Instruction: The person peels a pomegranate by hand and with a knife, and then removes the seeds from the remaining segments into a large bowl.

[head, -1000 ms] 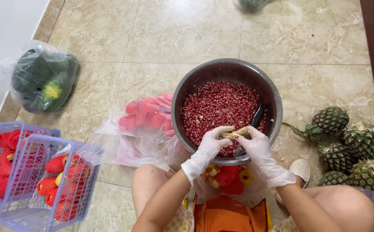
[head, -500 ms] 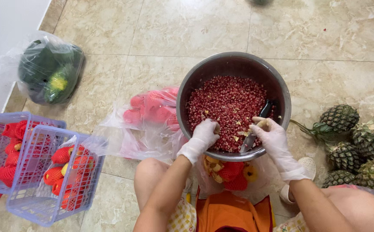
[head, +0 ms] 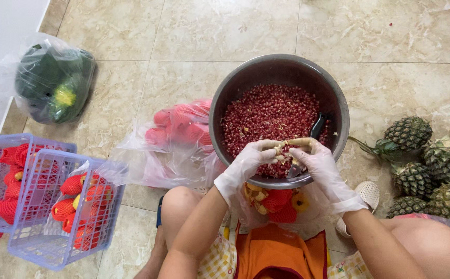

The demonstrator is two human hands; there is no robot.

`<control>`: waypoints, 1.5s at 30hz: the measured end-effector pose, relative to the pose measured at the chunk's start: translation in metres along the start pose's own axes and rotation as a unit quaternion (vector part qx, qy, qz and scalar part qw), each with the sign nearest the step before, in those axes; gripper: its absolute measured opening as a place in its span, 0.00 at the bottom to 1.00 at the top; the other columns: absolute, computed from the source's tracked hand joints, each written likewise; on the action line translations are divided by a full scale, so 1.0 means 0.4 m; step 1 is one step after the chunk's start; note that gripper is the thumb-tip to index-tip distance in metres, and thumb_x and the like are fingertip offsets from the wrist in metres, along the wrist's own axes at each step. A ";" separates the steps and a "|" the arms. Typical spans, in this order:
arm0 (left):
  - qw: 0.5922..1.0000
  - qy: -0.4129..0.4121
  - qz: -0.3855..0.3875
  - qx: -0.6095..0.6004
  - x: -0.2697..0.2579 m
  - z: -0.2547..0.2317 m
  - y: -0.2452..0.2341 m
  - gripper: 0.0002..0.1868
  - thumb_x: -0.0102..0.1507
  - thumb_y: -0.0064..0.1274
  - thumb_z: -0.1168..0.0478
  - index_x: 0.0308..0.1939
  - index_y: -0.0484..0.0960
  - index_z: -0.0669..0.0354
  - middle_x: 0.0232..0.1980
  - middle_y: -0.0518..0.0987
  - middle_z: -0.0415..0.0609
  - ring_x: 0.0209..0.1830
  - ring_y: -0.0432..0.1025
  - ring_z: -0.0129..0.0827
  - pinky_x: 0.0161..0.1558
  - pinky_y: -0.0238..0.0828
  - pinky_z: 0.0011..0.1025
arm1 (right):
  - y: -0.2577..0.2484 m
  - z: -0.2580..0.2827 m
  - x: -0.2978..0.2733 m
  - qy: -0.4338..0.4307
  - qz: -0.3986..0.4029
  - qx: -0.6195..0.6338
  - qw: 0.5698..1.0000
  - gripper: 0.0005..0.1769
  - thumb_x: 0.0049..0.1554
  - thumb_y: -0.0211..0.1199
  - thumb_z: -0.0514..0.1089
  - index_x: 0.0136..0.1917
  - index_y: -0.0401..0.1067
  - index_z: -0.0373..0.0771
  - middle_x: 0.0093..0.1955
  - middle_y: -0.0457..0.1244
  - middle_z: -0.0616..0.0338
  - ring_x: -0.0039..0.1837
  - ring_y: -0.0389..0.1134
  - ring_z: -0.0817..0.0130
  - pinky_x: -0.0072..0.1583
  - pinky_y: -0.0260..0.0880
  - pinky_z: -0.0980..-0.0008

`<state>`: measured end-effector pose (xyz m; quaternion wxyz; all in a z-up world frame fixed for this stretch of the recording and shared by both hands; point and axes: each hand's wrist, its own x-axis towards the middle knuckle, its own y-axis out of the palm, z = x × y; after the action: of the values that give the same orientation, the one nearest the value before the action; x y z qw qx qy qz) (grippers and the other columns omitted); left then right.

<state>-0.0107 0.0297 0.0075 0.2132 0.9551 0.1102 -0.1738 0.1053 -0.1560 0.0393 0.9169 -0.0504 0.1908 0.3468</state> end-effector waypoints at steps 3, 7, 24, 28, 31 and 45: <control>1.000 -0.004 -0.019 0.012 0.002 0.006 0.028 0.20 0.68 0.53 0.63 0.62 0.75 0.67 0.48 0.82 0.49 0.44 0.77 0.29 0.47 0.74 0.25 | 0.020 0.001 -0.011 0.006 0.035 0.021 0.999 0.17 0.56 0.67 0.40 0.59 0.76 0.38 0.40 0.67 0.68 0.39 0.64 0.82 0.42 0.65 0.81; 0.999 -0.002 -0.048 0.014 0.014 0.021 0.053 0.17 0.68 0.57 0.66 0.58 0.74 0.72 0.45 0.81 0.54 0.40 0.76 0.34 0.42 0.70 0.28 | 0.021 -0.013 -0.006 0.025 0.024 0.018 0.999 0.14 0.58 0.66 0.40 0.57 0.78 0.36 0.39 0.68 0.67 0.38 0.62 0.81 0.41 0.63 0.80; 0.998 0.029 -0.029 0.046 0.050 0.082 0.029 0.13 0.71 0.48 0.61 0.55 0.83 0.64 0.46 0.84 0.45 0.39 0.78 0.24 0.43 0.73 0.22 | -0.038 -0.106 0.047 0.085 0.050 0.061 0.993 0.10 0.61 0.63 0.45 0.50 0.77 0.36 0.35 0.66 0.65 0.34 0.61 0.79 0.37 0.60 0.78; 0.997 0.008 -0.051 0.057 0.058 0.077 0.023 0.14 0.73 0.49 0.59 0.53 0.83 0.66 0.43 0.84 0.45 0.36 0.78 0.25 0.38 0.72 0.22 | -0.029 -0.047 0.014 0.050 -0.005 0.005 0.999 0.12 0.57 0.66 0.42 0.54 0.77 0.37 0.39 0.67 0.67 0.37 0.62 0.81 0.39 0.61 0.79; 0.997 0.004 -0.057 0.057 0.049 0.077 0.033 0.12 0.72 0.49 0.59 0.52 0.82 0.63 0.43 0.83 0.44 0.35 0.77 0.25 0.37 0.71 0.21 | -0.003 -0.018 -0.012 0.035 -0.007 -0.006 0.999 0.14 0.55 0.69 0.42 0.55 0.79 0.38 0.40 0.69 0.67 0.38 0.62 0.82 0.40 0.60 0.79; 0.995 -0.025 -0.088 0.046 0.004 0.024 0.085 0.12 0.65 0.60 0.60 0.45 0.79 0.65 0.35 0.82 0.48 0.29 0.75 0.24 0.32 0.72 0.21 | 0.030 -0.010 -0.042 -0.138 -0.045 -0.267 0.953 0.16 0.53 0.70 0.45 0.53 0.78 0.37 0.42 0.71 0.54 0.42 0.72 0.71 0.46 0.73 0.70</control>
<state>-0.0023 -0.0043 0.0113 0.1552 0.9460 0.1804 -0.2201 0.0847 -0.1584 0.0425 0.9020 -0.2532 -0.0394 0.3474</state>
